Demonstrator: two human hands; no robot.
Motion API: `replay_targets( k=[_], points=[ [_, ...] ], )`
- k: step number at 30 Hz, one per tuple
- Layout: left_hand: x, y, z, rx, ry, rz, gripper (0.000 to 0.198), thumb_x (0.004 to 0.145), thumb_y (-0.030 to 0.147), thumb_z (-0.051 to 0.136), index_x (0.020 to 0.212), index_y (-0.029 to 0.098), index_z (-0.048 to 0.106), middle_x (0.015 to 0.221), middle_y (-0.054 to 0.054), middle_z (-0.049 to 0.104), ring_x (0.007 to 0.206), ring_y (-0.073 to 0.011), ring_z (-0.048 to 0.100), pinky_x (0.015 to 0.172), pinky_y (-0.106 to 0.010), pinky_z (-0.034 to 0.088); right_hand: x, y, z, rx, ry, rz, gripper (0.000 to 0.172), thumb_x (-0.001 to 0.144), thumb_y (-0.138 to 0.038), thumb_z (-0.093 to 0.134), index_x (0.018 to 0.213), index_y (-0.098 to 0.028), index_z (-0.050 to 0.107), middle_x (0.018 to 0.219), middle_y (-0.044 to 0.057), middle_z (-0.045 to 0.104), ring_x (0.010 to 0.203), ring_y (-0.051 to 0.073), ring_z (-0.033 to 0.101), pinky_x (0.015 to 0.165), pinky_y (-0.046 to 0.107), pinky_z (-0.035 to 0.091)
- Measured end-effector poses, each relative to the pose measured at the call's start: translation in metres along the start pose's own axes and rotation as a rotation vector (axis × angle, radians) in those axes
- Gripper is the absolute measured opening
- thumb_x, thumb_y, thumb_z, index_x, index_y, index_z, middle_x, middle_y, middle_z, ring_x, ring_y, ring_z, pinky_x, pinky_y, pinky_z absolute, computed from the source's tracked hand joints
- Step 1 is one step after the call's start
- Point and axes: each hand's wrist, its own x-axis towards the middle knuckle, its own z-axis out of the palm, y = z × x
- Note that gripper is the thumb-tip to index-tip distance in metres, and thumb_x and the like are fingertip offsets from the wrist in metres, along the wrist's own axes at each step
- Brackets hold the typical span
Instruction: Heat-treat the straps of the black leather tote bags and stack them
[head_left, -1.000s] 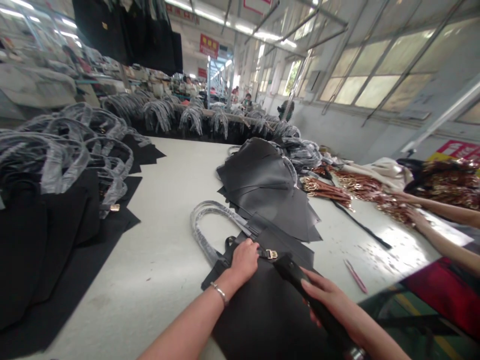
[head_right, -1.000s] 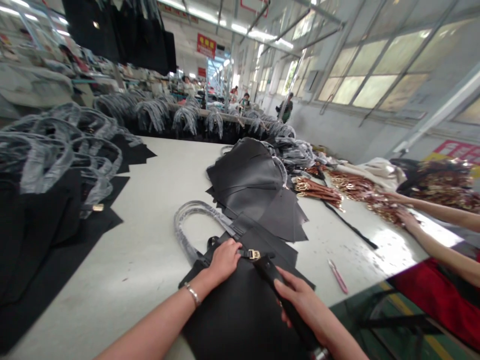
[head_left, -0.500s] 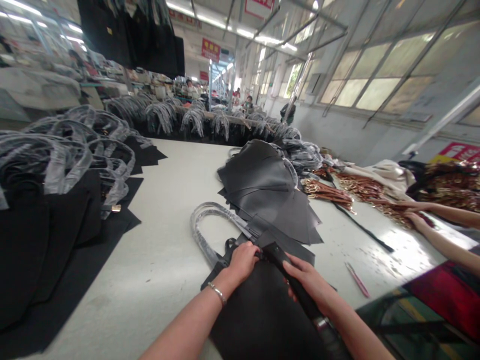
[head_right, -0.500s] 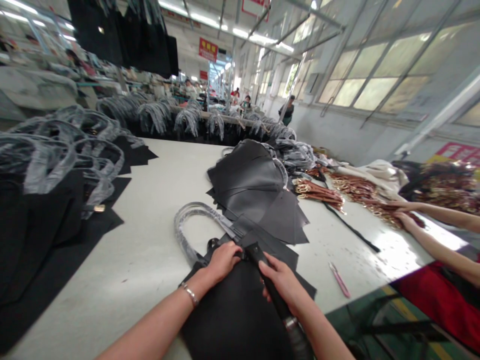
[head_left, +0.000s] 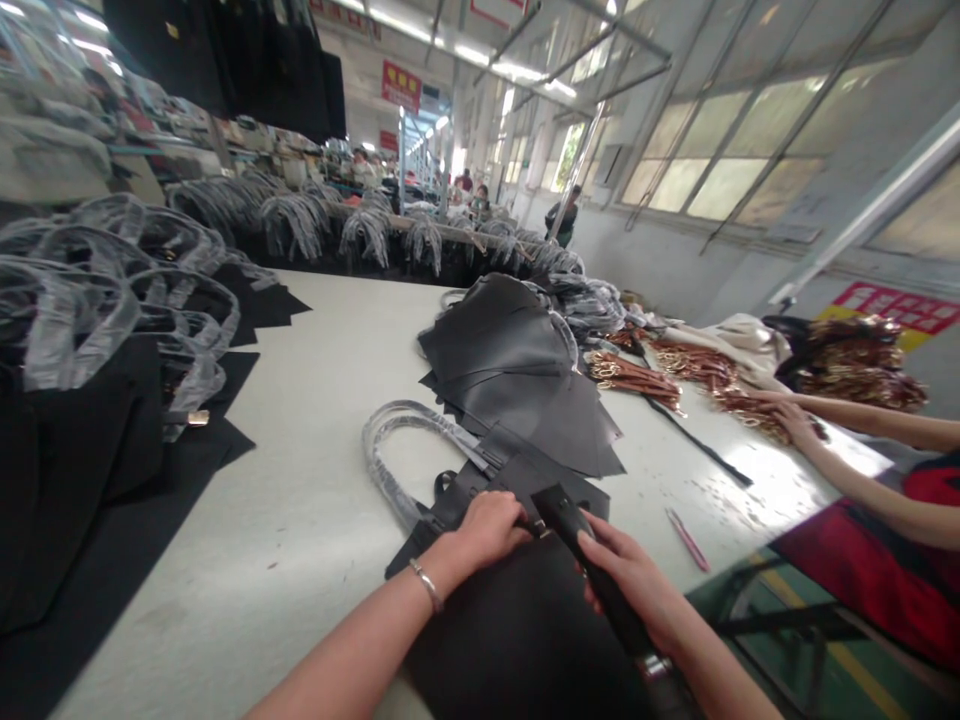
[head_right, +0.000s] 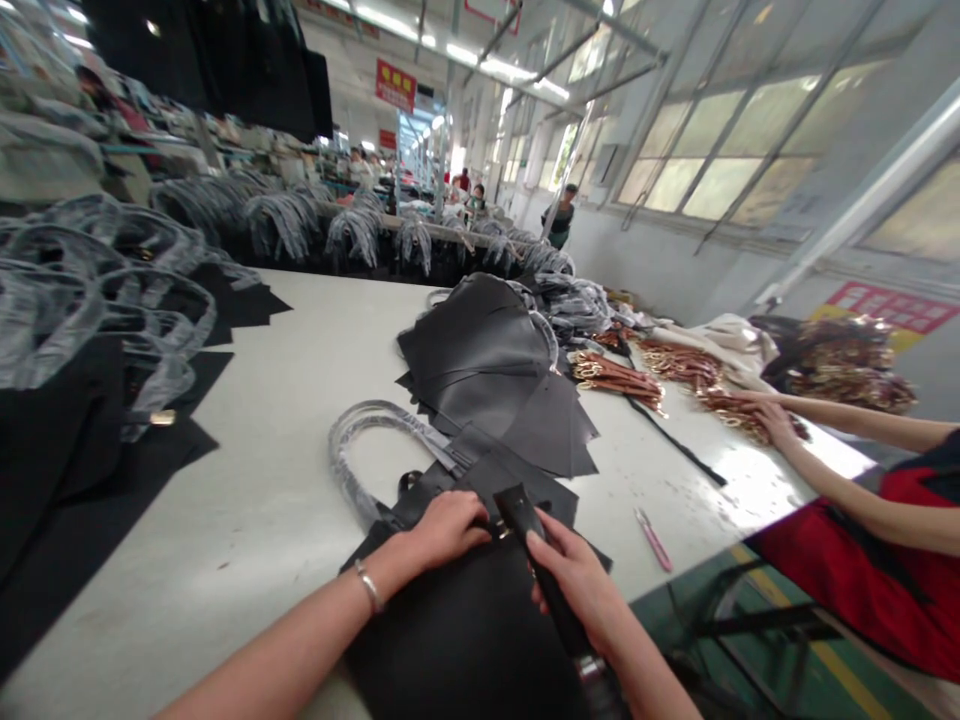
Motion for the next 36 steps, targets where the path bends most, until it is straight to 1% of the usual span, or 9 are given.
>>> replay_targets(
  k=[3, 7, 11, 14, 17, 22, 28, 34, 36],
  points=[
    [0.002, -0.001, -0.003, -0.110, -0.051, -0.098, 0.020, 0.079, 0.038, 0.063, 0.087, 0.024, 0.074, 0.086, -0.004, 0.072, 0.079, -0.0201, 0.065, 0.067, -0.025, 0.044, 0.000, -0.003, -0.002, 0.039, 0.075, -0.067, 0.068, 0.082, -0.047, 0.065, 0.138, -0.018, 0.040, 0.065, -0.003, 0.058, 0.047, 0.014, 0.059, 0.041, 0.022, 0.046],
    [0.008, -0.006, -0.005, -0.229, -0.086, -0.173, 0.029, 0.083, 0.038, 0.053, 0.084, 0.019, 0.075, 0.075, -0.003, 0.072, 0.067, -0.0167, 0.064, 0.056, -0.022, 0.040, -0.006, -0.011, -0.009, 0.048, 0.136, -0.129, 0.072, 0.078, -0.051, 0.067, 0.138, -0.020, 0.041, 0.067, -0.004, 0.059, 0.048, 0.014, 0.058, 0.043, 0.023, 0.047],
    [0.010, -0.011, -0.010, -0.294, -0.047, -0.142, 0.032, 0.085, 0.027, 0.045, 0.087, 0.016, 0.075, 0.084, -0.005, 0.074, 0.078, -0.0169, 0.064, 0.067, -0.023, 0.042, -0.023, -0.015, -0.009, 0.044, 0.106, -0.089, 0.081, 0.074, -0.055, 0.069, 0.140, -0.019, 0.039, 0.068, -0.003, 0.060, 0.050, 0.014, 0.059, 0.044, 0.024, 0.048],
    [0.007, -0.012, -0.014, -0.325, -0.045, -0.103, 0.028, 0.082, 0.027, 0.050, 0.094, 0.017, 0.074, 0.095, -0.006, 0.074, 0.086, -0.0178, 0.064, 0.075, -0.023, 0.042, -0.032, -0.013, -0.004, 0.041, 0.083, -0.073, 0.085, 0.074, -0.057, 0.069, 0.142, -0.019, 0.036, 0.070, -0.003, 0.061, 0.051, 0.014, 0.059, 0.045, 0.023, 0.048],
    [0.004, -0.014, -0.018, -0.355, -0.093, -0.066, 0.028, 0.080, 0.026, 0.054, 0.098, 0.017, 0.073, 0.096, -0.006, 0.074, 0.086, -0.0182, 0.064, 0.075, -0.023, 0.043, -0.036, -0.005, -0.001, 0.017, 0.026, -0.040, 0.085, 0.074, -0.056, 0.068, 0.143, -0.019, 0.035, 0.070, -0.003, 0.061, 0.050, 0.013, 0.059, 0.044, 0.023, 0.048],
    [0.001, -0.021, -0.019, -0.442, -0.229, 0.018, 0.025, 0.077, 0.021, 0.055, 0.091, 0.018, 0.075, 0.081, -0.001, 0.074, 0.072, -0.0149, 0.063, 0.068, -0.021, 0.043, -0.041, 0.014, 0.000, -0.007, -0.129, 0.051, 0.078, 0.078, -0.053, 0.066, 0.142, -0.020, 0.037, 0.070, -0.003, 0.060, 0.047, 0.011, 0.059, 0.042, 0.021, 0.046],
    [0.001, -0.026, -0.013, -0.607, -0.255, 0.016, 0.035, 0.072, 0.016, 0.051, 0.101, 0.014, 0.071, 0.096, -0.003, 0.073, 0.083, -0.0157, 0.064, 0.075, -0.023, 0.046, -0.040, 0.018, 0.012, -0.030, -0.218, 0.085, 0.078, 0.077, -0.052, 0.067, 0.141, -0.018, 0.040, 0.067, -0.004, 0.058, 0.043, 0.010, 0.057, 0.039, 0.019, 0.044],
    [-0.004, -0.026, -0.005, -0.661, -0.215, -0.045, 0.035, 0.077, 0.018, 0.048, 0.108, 0.011, 0.061, 0.075, -0.002, 0.067, 0.057, -0.0106, 0.053, 0.052, -0.019, 0.038, -0.034, 0.010, 0.016, -0.015, -0.175, 0.041, 0.073, 0.080, -0.050, 0.064, 0.142, -0.022, 0.041, 0.069, -0.003, 0.060, 0.046, 0.012, 0.059, 0.041, 0.021, 0.046],
    [-0.006, -0.025, -0.003, -0.655, -0.198, -0.055, 0.033, 0.077, 0.018, 0.050, 0.108, 0.011, 0.058, 0.074, -0.001, 0.065, 0.055, -0.0101, 0.052, 0.050, -0.019, 0.036, -0.035, 0.011, 0.014, -0.016, -0.192, 0.068, 0.073, 0.078, -0.049, 0.066, 0.141, -0.021, 0.042, 0.069, -0.003, 0.060, 0.045, 0.011, 0.059, 0.040, 0.021, 0.046]
  ],
)
